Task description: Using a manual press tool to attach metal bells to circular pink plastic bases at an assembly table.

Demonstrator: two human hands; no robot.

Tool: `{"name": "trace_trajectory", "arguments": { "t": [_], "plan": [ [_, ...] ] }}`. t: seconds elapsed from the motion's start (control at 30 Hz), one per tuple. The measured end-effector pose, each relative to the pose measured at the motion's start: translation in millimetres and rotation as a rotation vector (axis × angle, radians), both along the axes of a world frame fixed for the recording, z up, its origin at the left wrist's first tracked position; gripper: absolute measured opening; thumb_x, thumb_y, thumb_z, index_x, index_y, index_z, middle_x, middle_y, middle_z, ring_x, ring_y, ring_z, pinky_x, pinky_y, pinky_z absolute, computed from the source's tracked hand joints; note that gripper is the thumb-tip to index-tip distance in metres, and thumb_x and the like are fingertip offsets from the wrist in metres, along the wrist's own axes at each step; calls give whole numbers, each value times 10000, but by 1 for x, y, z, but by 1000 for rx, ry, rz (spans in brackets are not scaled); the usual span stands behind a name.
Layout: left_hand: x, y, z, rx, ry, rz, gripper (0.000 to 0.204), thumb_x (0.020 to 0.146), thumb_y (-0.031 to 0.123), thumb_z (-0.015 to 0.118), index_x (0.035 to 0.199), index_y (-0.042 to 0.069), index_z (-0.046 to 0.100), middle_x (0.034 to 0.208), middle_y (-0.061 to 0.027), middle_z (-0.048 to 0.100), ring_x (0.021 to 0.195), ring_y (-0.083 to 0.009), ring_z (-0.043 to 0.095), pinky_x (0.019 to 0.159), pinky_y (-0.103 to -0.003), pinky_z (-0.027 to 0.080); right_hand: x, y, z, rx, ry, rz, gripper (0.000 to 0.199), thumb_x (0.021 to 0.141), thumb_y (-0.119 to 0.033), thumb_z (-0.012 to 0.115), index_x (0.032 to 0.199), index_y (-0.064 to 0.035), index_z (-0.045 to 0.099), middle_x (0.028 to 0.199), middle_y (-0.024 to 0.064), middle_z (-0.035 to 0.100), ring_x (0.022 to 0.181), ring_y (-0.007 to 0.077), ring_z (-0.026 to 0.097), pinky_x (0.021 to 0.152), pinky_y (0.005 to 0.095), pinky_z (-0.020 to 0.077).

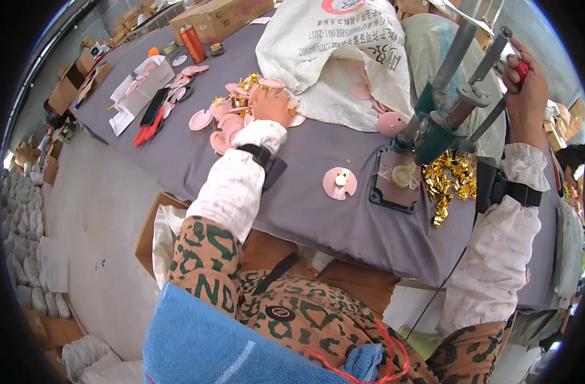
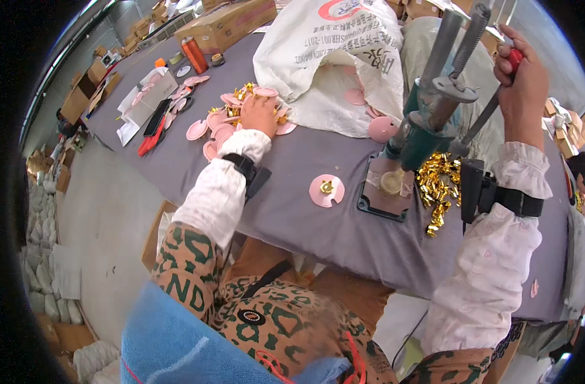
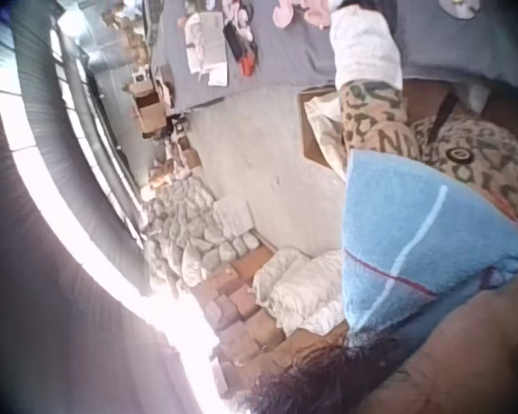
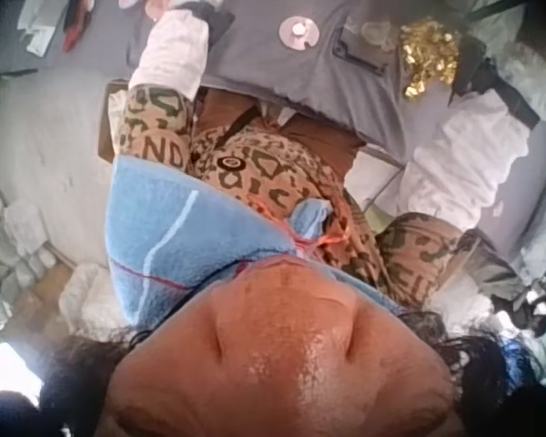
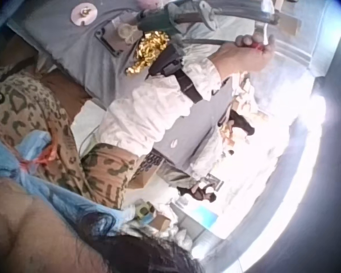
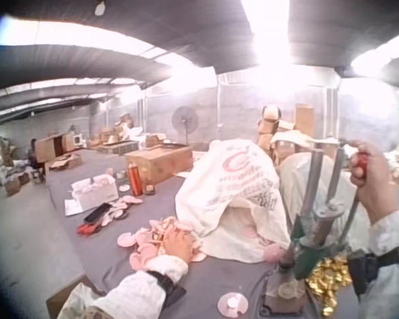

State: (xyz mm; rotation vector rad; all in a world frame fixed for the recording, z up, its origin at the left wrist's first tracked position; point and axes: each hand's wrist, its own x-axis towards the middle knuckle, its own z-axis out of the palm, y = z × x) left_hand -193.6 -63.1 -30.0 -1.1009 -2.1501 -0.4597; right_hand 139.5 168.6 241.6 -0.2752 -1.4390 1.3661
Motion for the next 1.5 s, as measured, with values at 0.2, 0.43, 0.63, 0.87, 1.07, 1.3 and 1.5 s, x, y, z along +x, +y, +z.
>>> {"name": "trace_trajectory", "arguments": {
  "t": [0.2, 0.43, 0.63, 0.87, 1.07, 1.3, 1.5],
  "plan": [
    [-32, 0, -10, -292, -24, -86, 181, 797, 169, 542, 916, 86, 649, 1028, -111, 613, 1040, -277, 544, 887, -407, 424, -9, -4, -5, -38, 0, -15, 327, 926, -108, 386, 1167, 57, 531, 698, 34, 502, 499, 60, 379, 399, 176, 246],
    [18, 3, 23, 108, -244, -394, 154, 739, -18, 555, 884, 14, 595, 777, -157, 624, 769, -334, 603, 712, -422, 475, -11, 0, -5, -34, 41, -90, 232, 909, -179, 438, 1028, -29, 569, 608, 0, 494, 416, 60, 387, 346, 184, 254],
    [128, 35, 31, 216, -559, -690, 173, 774, 1, 600, 941, 44, 603, 862, -131, 644, 823, -278, 633, 728, -350, 494, -17, 78, -28, -169, 253, 606, 230, 910, -169, 426, 1036, -20, 548, 610, 3, 498, 416, 57, 388, 343, 179, 250],
    [65, -37, 22, 354, -574, -293, 210, 824, 47, 598, 1032, 52, 631, 965, -84, 643, 836, -189, 607, 746, -290, 485, -9, -16, -10, 52, 119, -101, 222, 911, -164, 420, 1024, -15, 539, 593, 1, 481, 408, 58, 381, 337, 180, 243],
    [115, 18, -1, 132, -571, -687, 318, 781, 152, 678, 1080, 64, 613, 1101, -101, 596, 989, -254, 568, 816, -364, 469, 59, 166, -8, 46, -10, 644, 223, 906, -165, 423, 1018, -12, 539, 595, 7, 483, 407, 62, 382, 338, 181, 249],
    [93, 32, -16, 14, -887, -516, 272, 829, 183, 642, 1048, 28, 596, 926, -134, 652, 806, -236, 625, 730, -335, 487, -1, -6, -6, 24, 60, -132, 209, 899, -170, 444, 994, -24, 561, 605, 6, 499, 411, 60, 397, 338, 182, 267],
    [164, 49, 30, -215, -1484, -758, 296, 892, 151, 559, 1159, 45, 488, 726, -85, 620, 502, -109, 560, 466, -253, 448, -6, -1, -8, 51, 101, -37, 220, 898, -170, 439, 990, -9, 556, 612, 19, 504, 413, 65, 402, 335, 185, 265]
  ]
}}
